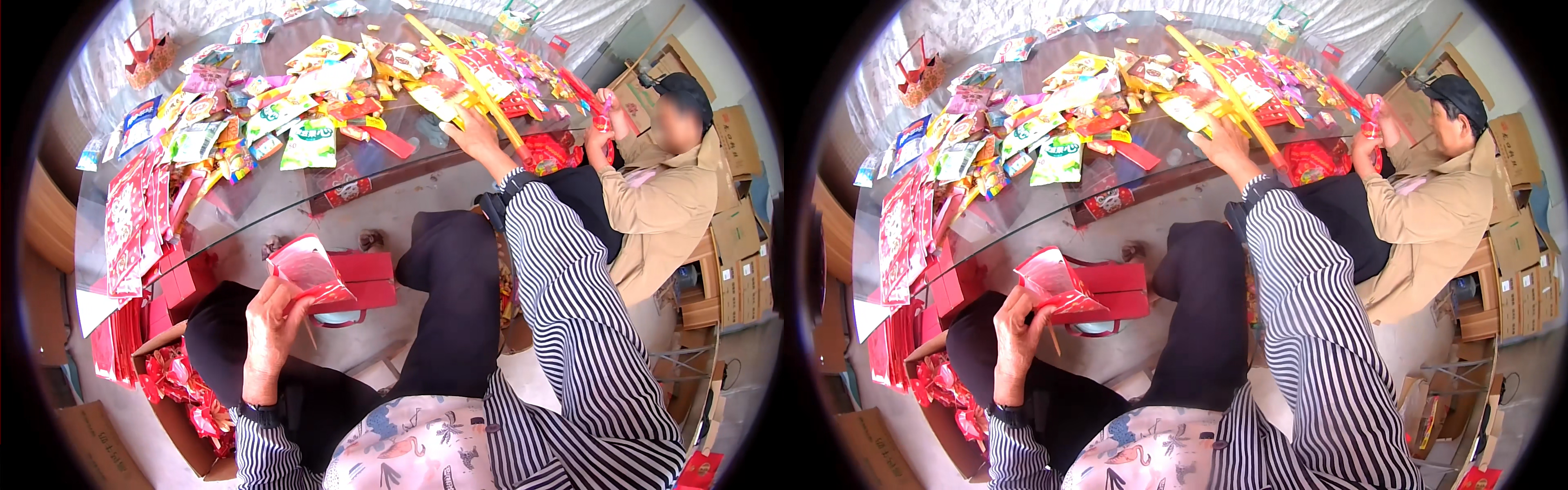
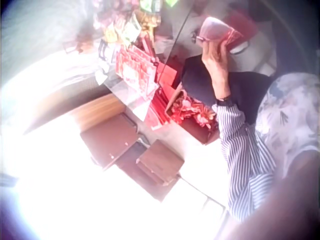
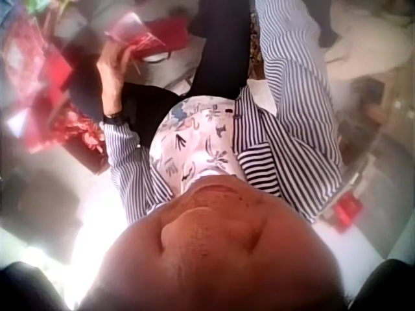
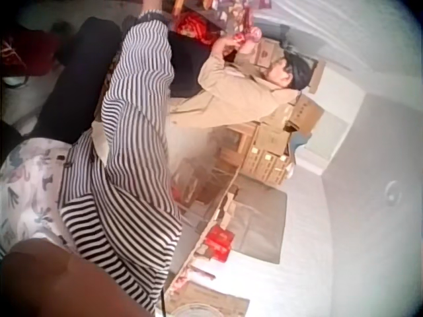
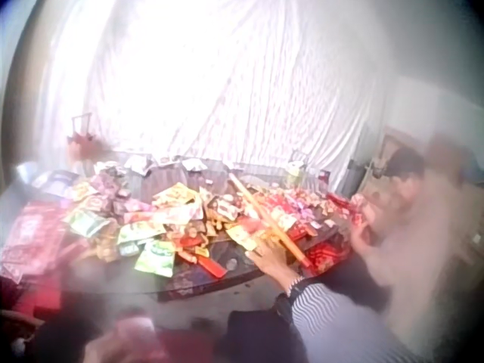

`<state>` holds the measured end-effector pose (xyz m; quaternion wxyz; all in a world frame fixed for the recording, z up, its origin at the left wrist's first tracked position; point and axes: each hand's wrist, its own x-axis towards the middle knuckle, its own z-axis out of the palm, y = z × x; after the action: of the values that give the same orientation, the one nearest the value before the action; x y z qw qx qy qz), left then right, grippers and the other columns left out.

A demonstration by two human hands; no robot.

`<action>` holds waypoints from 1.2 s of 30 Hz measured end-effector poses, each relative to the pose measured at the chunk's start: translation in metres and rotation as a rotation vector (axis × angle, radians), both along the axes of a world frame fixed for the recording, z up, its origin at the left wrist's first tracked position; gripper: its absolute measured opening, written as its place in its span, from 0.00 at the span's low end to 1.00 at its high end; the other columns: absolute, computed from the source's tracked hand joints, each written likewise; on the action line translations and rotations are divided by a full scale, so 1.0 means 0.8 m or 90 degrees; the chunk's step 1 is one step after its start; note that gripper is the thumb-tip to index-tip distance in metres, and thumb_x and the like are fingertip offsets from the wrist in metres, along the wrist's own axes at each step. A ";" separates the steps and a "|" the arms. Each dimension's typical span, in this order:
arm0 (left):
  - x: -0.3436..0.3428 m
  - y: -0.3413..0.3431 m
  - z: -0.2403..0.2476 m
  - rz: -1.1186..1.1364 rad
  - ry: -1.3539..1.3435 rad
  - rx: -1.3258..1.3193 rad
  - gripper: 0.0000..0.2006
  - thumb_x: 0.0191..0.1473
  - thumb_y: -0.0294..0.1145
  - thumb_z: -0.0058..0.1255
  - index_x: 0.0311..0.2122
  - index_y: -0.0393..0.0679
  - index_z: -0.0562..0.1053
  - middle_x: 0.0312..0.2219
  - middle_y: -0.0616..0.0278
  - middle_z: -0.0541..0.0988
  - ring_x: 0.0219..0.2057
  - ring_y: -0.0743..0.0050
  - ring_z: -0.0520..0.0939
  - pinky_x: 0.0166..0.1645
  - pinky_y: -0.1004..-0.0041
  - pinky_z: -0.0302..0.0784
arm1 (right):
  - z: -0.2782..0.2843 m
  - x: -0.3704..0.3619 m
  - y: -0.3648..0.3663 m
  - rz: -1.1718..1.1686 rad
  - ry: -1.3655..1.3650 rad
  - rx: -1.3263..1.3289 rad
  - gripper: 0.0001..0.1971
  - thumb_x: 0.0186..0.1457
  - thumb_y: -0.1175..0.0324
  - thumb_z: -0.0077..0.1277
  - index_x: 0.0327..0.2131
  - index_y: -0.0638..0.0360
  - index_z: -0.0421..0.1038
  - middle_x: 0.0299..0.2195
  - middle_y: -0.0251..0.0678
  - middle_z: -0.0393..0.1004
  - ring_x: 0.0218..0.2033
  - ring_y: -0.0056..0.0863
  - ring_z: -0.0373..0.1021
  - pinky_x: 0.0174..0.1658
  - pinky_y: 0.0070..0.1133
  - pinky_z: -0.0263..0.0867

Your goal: The person is assembling red gift bags, filling them with candy and snacks, and tying them shut with gold and red ribbons.

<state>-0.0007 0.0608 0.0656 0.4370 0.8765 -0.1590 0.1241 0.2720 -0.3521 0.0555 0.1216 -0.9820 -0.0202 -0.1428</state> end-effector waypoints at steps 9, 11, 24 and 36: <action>0.004 -0.006 -0.006 -0.004 -0.005 0.001 0.08 0.44 0.23 0.63 0.28 0.37 0.74 0.23 0.56 0.72 0.24 0.58 0.76 0.29 0.68 0.72 | 0.019 -0.030 0.059 0.119 0.031 -0.018 0.31 0.52 0.47 0.52 0.56 0.51 0.65 0.53 0.44 0.65 0.57 0.41 0.61 0.54 0.39 0.60; 0.002 -0.007 -0.004 -0.012 -0.001 -0.011 0.09 0.44 0.23 0.62 0.28 0.36 0.73 0.24 0.56 0.71 0.24 0.59 0.74 0.29 0.69 0.70 | 0.030 -0.032 0.071 0.101 0.039 -0.036 0.31 0.49 0.50 0.57 0.55 0.53 0.66 0.52 0.46 0.65 0.55 0.41 0.62 0.51 0.39 0.62; -0.001 -0.008 -0.002 -0.038 -0.013 -0.014 0.12 0.45 0.31 0.64 0.32 0.38 0.74 0.25 0.56 0.75 0.26 0.55 0.79 0.31 0.66 0.75 | 0.043 0.013 0.085 0.151 -0.194 -0.119 0.11 0.54 0.64 0.43 0.34 0.49 0.77 0.30 0.40 0.77 0.34 0.42 0.74 0.36 0.38 0.68; -0.003 -0.009 -0.006 -0.039 0.043 -0.050 0.12 0.49 0.32 0.60 0.36 0.38 0.73 0.27 0.54 0.75 0.27 0.56 0.79 0.33 0.66 0.76 | 0.143 -0.076 0.056 0.100 -0.141 0.671 0.11 0.65 0.63 0.41 0.37 0.60 0.68 0.22 0.31 0.73 0.20 0.20 0.71 0.23 0.15 0.59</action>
<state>-0.0033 0.0533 0.0605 0.4796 0.8572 -0.1662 0.0874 0.2111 -0.3074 0.1702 0.6048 -0.7626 -0.0316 -0.2270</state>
